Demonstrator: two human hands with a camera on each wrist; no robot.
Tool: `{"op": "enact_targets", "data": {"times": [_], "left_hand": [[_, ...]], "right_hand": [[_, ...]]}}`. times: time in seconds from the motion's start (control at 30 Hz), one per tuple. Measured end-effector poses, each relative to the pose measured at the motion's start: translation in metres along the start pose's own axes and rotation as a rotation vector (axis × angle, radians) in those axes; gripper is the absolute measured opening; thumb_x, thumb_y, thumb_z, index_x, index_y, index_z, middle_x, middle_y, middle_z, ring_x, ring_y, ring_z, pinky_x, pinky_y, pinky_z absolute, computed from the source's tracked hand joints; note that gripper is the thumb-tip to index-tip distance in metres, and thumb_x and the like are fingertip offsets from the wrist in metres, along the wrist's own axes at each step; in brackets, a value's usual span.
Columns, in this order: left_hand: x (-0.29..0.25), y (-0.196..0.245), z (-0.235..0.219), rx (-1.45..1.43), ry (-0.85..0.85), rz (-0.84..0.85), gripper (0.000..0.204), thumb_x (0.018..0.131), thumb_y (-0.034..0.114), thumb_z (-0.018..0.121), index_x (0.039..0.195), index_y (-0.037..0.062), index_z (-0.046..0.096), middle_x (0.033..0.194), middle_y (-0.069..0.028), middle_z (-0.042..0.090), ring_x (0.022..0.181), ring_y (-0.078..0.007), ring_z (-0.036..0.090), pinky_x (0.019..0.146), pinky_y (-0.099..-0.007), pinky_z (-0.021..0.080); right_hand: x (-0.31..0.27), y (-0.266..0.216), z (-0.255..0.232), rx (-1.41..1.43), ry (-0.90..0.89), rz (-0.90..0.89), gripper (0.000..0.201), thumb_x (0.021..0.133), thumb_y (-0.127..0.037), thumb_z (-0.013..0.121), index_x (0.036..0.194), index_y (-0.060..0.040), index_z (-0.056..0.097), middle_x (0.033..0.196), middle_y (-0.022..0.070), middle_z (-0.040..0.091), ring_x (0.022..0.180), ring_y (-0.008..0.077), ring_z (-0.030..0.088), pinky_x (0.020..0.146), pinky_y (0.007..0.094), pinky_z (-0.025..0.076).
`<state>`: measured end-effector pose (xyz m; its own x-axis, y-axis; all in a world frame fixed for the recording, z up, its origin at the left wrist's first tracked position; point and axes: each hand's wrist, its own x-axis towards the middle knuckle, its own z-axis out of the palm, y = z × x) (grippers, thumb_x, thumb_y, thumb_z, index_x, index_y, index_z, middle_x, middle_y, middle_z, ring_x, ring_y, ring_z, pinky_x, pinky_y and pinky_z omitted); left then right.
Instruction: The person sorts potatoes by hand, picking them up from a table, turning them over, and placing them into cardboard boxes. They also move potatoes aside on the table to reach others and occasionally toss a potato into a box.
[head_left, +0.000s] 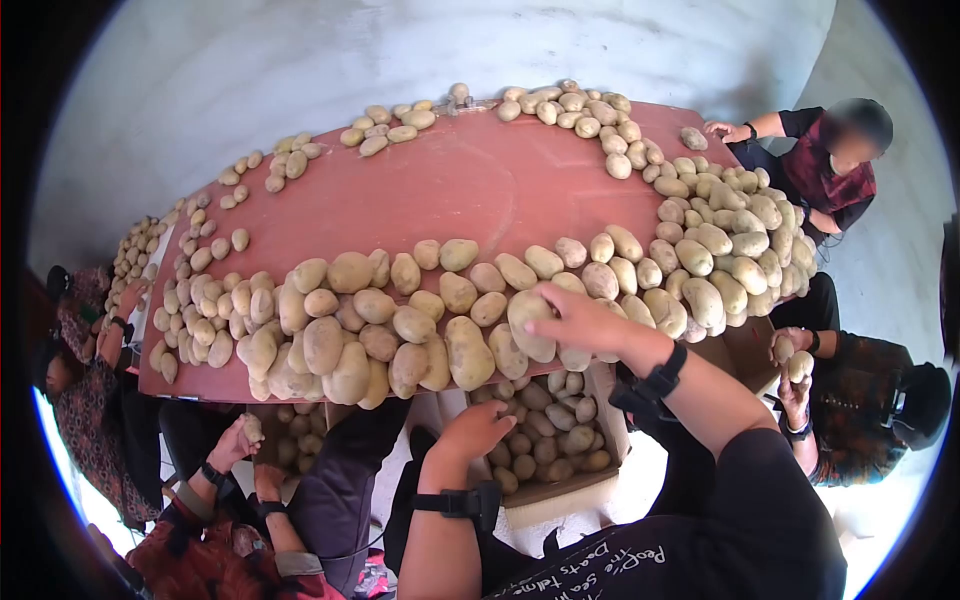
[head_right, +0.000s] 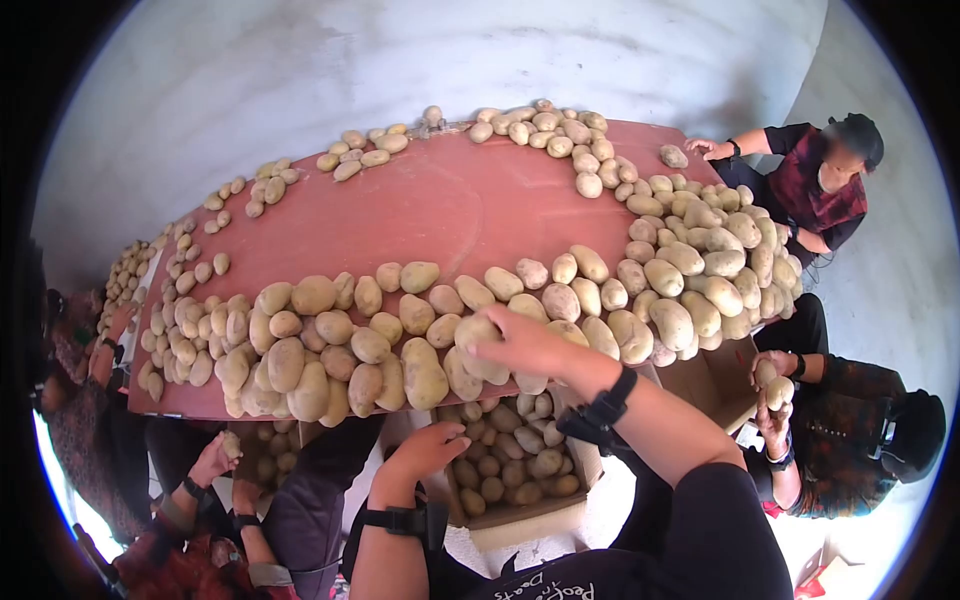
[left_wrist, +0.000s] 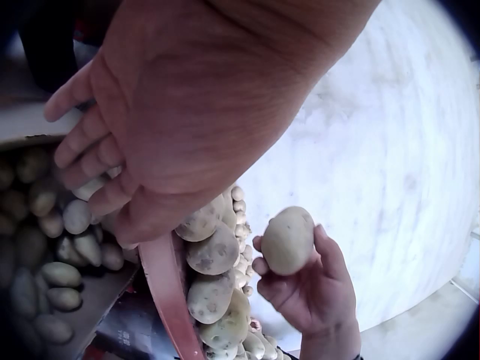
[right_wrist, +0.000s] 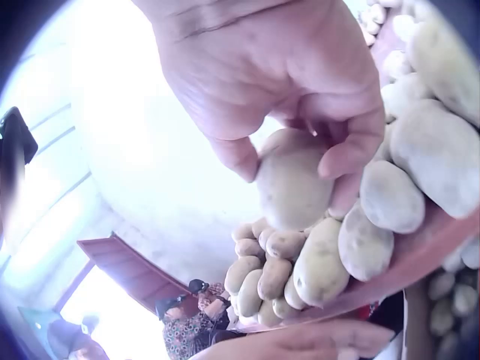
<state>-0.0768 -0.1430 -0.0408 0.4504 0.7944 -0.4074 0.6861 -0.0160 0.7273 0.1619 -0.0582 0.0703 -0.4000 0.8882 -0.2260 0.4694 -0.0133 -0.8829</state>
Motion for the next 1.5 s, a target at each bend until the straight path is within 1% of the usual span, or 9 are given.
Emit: {"op": "enact_targets", "data": {"times": [0.37,0.57,0.73,0.8,0.87,0.93,1.13,1.23,1.5], "left_hand": [[-0.003,0.007,-0.009,-0.042,-0.002,0.016,0.047,0.089,0.038,0.058,0.119,0.0017,0.061,0.112,-0.0229,0.066,0.108,-0.0386,0.061,0.093,-0.0442,0.047],[-0.003,-0.002,-0.01,-0.025,0.014,0.024,0.045,0.09,0.038,0.058,0.117,0.0022,0.062,0.112,-0.0231,0.065,0.106,-0.0384,0.061,0.091,-0.0441,0.048],[-0.015,0.002,-0.013,-0.07,0.051,-0.102,0.047,0.09,0.039,0.057,0.116,0.0001,0.061,0.111,-0.0252,0.064,0.107,-0.0399,0.06,0.092,-0.0462,0.048],[-0.016,0.002,-0.014,0.003,0.04,-0.098,0.047,0.091,0.039,0.057,0.117,0.0002,0.061,0.112,-0.0247,0.064,0.107,-0.0396,0.06,0.092,-0.046,0.048],[-0.016,0.005,-0.015,0.034,0.028,-0.09,0.045,0.091,0.038,0.057,0.117,0.0012,0.062,0.114,-0.0236,0.064,0.109,-0.0384,0.06,0.092,-0.0454,0.048],[-0.015,0.008,-0.013,0.05,0.035,-0.076,0.045,0.09,0.038,0.057,0.117,0.0017,0.062,0.114,-0.0235,0.064,0.108,-0.0384,0.06,0.092,-0.0456,0.048],[-0.006,0.009,-0.006,0.053,0.014,-0.095,0.041,0.089,0.034,0.059,0.114,0.0015,0.064,0.109,-0.0232,0.066,0.104,-0.038,0.062,0.089,-0.0434,0.049],[-0.002,0.011,-0.006,0.045,0.038,-0.081,0.04,0.089,0.033,0.06,0.112,0.001,0.064,0.107,-0.0234,0.066,0.102,-0.0381,0.063,0.088,-0.0421,0.049],[0.004,0.01,-0.003,0.014,0.014,-0.063,0.045,0.09,0.036,0.059,0.117,0.0004,0.063,0.112,-0.0229,0.066,0.107,-0.0375,0.061,0.092,-0.0417,0.048]], "right_hand": [[0.159,-0.048,0.043,-0.188,0.024,0.119,0.048,0.087,-0.034,0.067,0.119,0.0013,0.058,0.095,0.0173,0.068,0.091,0.0249,0.067,0.077,0.036,0.054],[0.124,-0.051,0.047,-0.582,0.276,-0.263,0.038,0.087,-0.032,0.064,0.111,-0.0024,0.064,0.1,0.0158,0.067,0.095,0.0256,0.066,0.085,0.0385,0.051],[0.0,-0.061,0.047,-0.159,-0.65,-0.393,0.03,0.095,-0.028,0.059,0.11,-0.0029,0.065,0.099,0.0107,0.068,0.091,0.0215,0.064,0.081,0.0344,0.051],[-0.033,-0.003,0.073,0.017,-1.058,-0.001,0.031,0.098,-0.03,0.055,0.111,-0.0036,0.065,0.094,0.0088,0.067,0.088,0.0172,0.063,0.079,0.0334,0.05],[-0.044,0.116,0.116,-0.206,-1.237,0.007,0.028,0.092,-0.025,0.057,0.107,-0.0025,0.065,0.089,0.0096,0.066,0.079,0.022,0.064,0.073,0.0367,0.052],[-0.062,0.112,0.114,-0.882,-0.947,0.119,0.026,0.088,-0.021,0.056,0.103,-0.0023,0.067,0.088,0.0127,0.066,0.081,0.0293,0.066,0.075,0.0406,0.052],[-0.03,0.205,0.134,-1.253,-0.008,-0.039,0.025,0.085,-0.018,0.057,0.102,-0.0044,0.069,0.11,0.0168,0.067,0.106,0.0339,0.062,0.09,0.0458,0.048],[0.015,0.27,0.153,-0.6,0.348,0.268,0.028,0.085,-0.018,0.058,0.108,-0.005,0.067,0.118,0.0161,0.063,0.114,0.0316,0.058,0.095,0.0429,0.045],[0.028,0.274,0.151,-0.294,0.423,0.125,0.031,0.09,-0.028,0.058,0.112,-0.0073,0.064,0.105,0.0138,0.066,0.106,0.0292,0.062,0.09,0.042,0.048]]}}
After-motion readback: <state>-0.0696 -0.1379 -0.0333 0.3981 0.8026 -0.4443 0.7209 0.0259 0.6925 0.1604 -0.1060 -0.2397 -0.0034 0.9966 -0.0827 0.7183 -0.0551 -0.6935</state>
